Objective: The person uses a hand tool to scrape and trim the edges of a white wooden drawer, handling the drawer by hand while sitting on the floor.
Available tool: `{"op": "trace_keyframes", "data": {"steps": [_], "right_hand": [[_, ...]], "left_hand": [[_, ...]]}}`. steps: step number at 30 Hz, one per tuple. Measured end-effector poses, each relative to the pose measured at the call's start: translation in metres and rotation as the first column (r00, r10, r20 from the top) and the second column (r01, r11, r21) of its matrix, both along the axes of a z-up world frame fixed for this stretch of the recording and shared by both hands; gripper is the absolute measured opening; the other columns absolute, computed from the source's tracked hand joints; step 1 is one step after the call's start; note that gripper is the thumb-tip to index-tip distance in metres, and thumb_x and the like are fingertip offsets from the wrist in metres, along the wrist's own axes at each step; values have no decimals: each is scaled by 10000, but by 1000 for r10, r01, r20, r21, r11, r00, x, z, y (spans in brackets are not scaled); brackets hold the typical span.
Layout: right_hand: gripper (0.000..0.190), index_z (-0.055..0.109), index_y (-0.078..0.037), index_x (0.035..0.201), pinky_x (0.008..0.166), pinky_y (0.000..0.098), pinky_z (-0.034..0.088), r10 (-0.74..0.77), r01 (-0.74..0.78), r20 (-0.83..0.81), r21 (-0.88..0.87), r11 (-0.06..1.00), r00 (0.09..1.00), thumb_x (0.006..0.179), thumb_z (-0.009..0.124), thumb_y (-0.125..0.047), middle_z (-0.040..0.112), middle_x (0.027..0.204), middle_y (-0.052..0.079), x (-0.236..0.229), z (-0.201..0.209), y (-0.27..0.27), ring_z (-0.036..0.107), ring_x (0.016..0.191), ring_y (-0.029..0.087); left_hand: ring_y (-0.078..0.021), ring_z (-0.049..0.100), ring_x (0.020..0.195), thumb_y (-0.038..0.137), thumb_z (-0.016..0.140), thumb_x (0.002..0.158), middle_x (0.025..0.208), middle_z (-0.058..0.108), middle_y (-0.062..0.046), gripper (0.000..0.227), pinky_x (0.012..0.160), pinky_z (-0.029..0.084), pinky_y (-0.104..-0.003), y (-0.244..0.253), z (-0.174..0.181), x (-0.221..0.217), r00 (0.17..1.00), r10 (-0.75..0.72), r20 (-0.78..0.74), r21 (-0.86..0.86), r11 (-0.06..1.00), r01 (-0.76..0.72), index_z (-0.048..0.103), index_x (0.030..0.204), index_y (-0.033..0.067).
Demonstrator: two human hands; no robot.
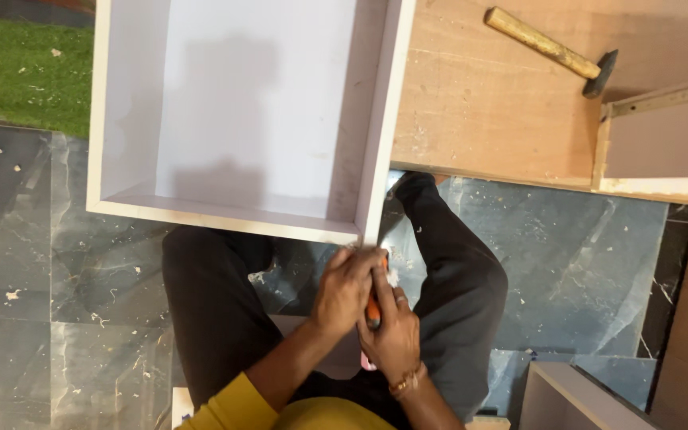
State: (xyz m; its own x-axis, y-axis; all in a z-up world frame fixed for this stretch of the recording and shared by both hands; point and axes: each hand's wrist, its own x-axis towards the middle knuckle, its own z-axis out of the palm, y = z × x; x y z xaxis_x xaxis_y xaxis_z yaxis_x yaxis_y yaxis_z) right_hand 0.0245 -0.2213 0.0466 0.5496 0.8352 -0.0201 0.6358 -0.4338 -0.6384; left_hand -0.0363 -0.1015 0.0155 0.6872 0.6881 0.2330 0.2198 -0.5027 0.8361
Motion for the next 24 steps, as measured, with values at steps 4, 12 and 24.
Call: {"op": "trace_keyframes", "data": {"steps": [4, 12, 24], "right_hand": [[803, 427, -43, 1546, 638, 471, 561, -16, 15, -14, -72, 997, 1000, 831, 744, -225, 661, 842, 249, 32, -10, 32, 667, 718, 386], [747, 374, -127, 1606, 832, 457, 603, 25, -27, 12, 112, 993, 1000, 935, 688, -224, 780, 1086, 182, 181, -15, 200, 762, 914, 375], [773, 425, -62, 1536, 609, 425, 571, -12, 11, -17, -54, 998, 1000, 851, 743, -226, 666, 843, 225, 11, -2, 11, 684, 690, 352]], "left_hand": [[-261, 680, 876, -42, 623, 870, 1007, 741, -150, 366, 855, 553, -412, 29, 3, 24, 999, -44, -12, -9, 999, 44, 663, 1233, -21], [-336, 645, 930, 5, 611, 902, 1005, 632, -172, 371, 827, 569, -442, 198, -24, 182, 998, 52, -19, -23, 998, -53, 684, 1249, 112], [-305, 673, 950, -72, 635, 836, 1120, 728, -177, 383, 904, 518, -419, 5, 12, 0, 1000, -28, 10, 35, 999, 27, 631, 1217, -23]]}}
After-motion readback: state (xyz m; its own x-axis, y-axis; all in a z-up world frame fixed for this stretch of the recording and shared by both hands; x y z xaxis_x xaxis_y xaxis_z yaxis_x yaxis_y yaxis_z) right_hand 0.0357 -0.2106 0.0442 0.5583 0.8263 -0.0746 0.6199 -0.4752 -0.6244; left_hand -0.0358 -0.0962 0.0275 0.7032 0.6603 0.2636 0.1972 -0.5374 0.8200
